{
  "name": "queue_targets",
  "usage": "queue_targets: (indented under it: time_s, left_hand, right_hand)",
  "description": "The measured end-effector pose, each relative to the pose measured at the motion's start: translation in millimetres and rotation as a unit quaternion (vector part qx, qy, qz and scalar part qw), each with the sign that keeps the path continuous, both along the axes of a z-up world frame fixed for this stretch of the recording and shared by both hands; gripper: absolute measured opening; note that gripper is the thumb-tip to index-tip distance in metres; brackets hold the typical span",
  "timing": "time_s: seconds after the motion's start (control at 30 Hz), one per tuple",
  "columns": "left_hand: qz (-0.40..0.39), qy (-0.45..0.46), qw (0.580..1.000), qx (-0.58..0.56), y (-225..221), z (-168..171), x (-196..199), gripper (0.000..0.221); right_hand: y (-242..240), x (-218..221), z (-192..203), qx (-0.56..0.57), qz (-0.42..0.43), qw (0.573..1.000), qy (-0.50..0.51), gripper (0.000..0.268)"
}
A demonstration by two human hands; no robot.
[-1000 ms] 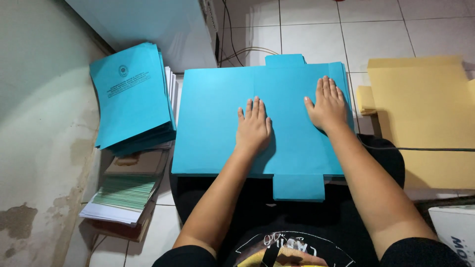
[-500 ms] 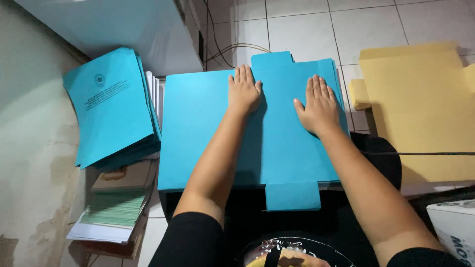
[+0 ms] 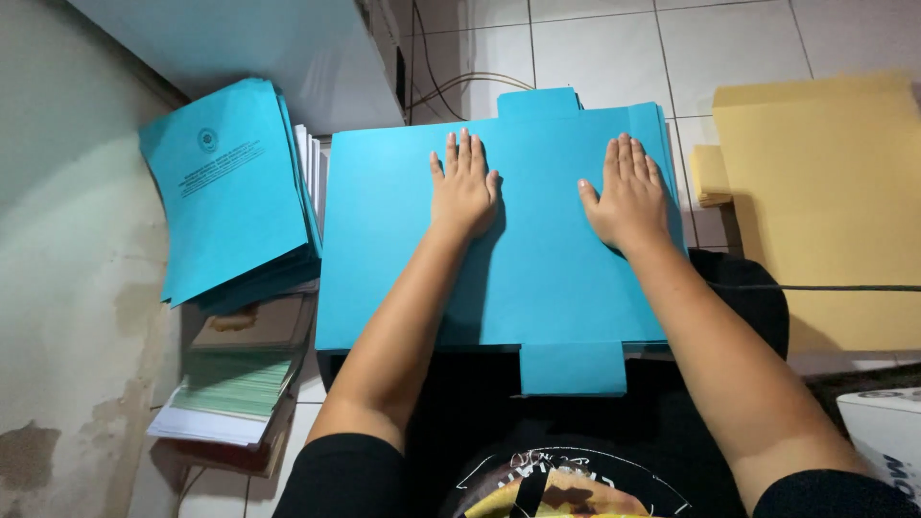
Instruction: Folding the internal flaps of blue paper folders and pressing them flat to prepare them for use.
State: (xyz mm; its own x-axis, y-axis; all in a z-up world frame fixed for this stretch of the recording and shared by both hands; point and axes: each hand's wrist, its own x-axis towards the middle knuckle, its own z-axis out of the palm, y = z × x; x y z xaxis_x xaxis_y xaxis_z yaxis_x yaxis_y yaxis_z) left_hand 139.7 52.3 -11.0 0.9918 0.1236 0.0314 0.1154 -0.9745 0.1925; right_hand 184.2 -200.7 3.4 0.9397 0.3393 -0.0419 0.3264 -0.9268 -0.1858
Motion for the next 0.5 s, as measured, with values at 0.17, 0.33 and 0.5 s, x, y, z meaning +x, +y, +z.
queue_targets:
  time_s: [0.17, 0.33, 0.5]
  left_hand:
    - [-0.048, 0.007, 0.999, -0.021, -21, 2, -80, 0.071]
    - [-0.060, 0.017, 0.998, -0.027, -39, -2, -151, 0.072]
    - [-0.078, 0.029, 0.995, -0.047, -51, 9, -195, 0.071]
  right_hand:
    - [-3, 1, -7, 0.016, 0.003, 1.000, -0.002, 0.083]
    - [-4, 0, -10, 0.024, 0.003, 1.000, 0.003, 0.085]
    - [-6, 3, -15, 0.016, 0.008, 1.000, 0.005, 0.086]
